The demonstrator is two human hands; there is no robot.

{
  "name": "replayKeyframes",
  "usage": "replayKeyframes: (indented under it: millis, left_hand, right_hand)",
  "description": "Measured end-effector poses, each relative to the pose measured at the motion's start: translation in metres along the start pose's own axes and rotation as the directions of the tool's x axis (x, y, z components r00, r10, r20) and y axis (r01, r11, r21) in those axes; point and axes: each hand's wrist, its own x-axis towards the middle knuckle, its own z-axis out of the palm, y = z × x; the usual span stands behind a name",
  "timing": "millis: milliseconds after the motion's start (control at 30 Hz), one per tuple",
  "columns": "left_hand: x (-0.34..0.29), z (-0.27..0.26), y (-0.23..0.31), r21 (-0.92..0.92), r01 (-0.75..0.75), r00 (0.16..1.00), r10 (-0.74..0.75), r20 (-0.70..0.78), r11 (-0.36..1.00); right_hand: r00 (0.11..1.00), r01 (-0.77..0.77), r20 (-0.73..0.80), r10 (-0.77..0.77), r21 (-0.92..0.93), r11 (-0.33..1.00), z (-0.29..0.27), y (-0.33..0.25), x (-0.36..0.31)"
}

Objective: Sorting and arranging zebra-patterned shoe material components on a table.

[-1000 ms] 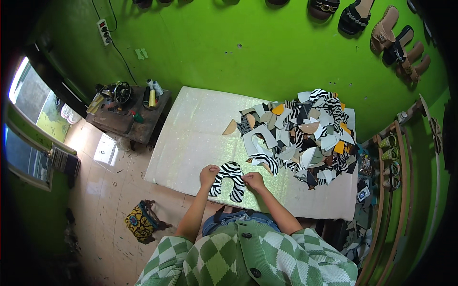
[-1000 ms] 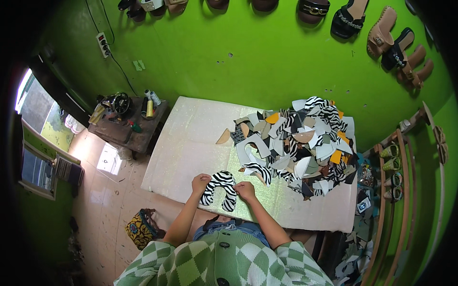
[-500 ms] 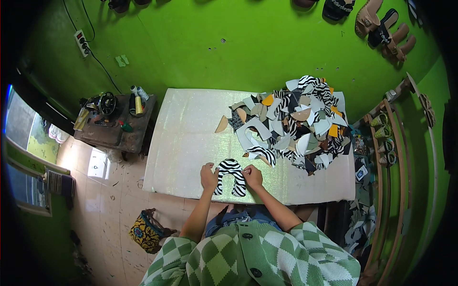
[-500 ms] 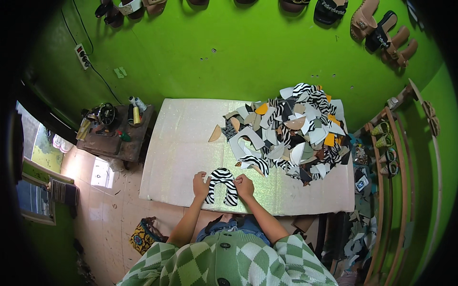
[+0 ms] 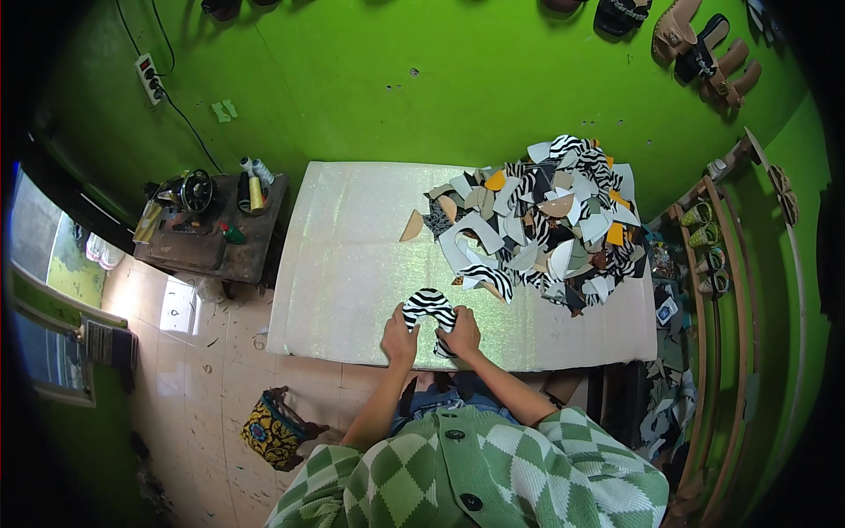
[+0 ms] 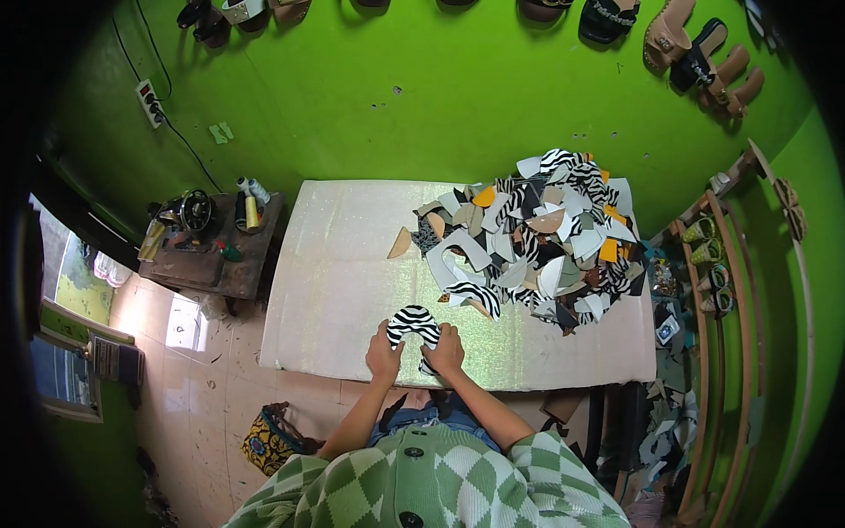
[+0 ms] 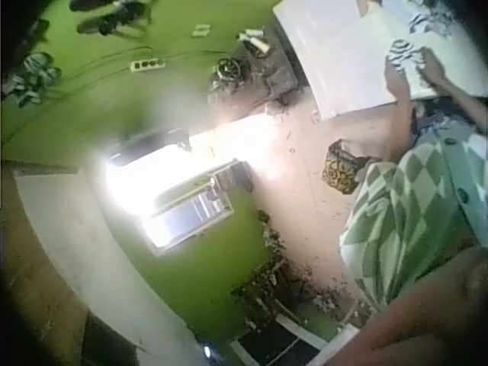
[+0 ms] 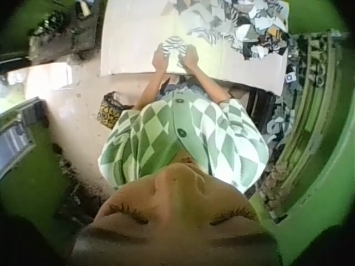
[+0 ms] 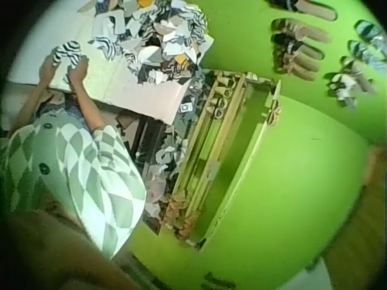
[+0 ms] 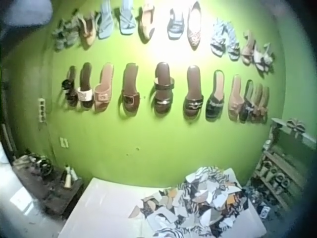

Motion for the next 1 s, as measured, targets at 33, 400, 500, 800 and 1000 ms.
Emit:
replayKeyframes:
  millis: [33,400,500,800,1000]
  left_hand:
    - [0.001,-0.001,0.000,0.018,0.019,0.999,-0.019,0.027,1.000]
    - [-0.001,0.011,0.006,-0.086,-0.272,0.958,0.260,-0.123,0.959]
    - [-0.003,0.019,0.026,-0.156,-0.322,0.940,0.296,-0.171,0.934]
    - [0.008,0.060,0.097,-0.200,-0.520,0.854,0.511,-0.097,0.830]
    - [0.042,0.083,0.163,-0.255,-0.590,0.801,0.596,-0.066,0.766]
  right_hand:
    - [1.000,-0.004,-0.007,0.004,0.013,1.000,0.001,0.000,0.000]
    - [0.994,0.113,-0.024,-0.111,0.260,0.959,0.001,0.034,0.005]
    - [0.997,0.020,-0.081,0.010,0.358,0.934,-0.012,0.062,0.009]
    - [0.880,-0.020,-0.444,0.167,0.316,0.949,-0.102,0.149,0.017]
    - [0.853,0.032,-0.507,0.121,0.282,0.959,-0.172,0.175,0.061]
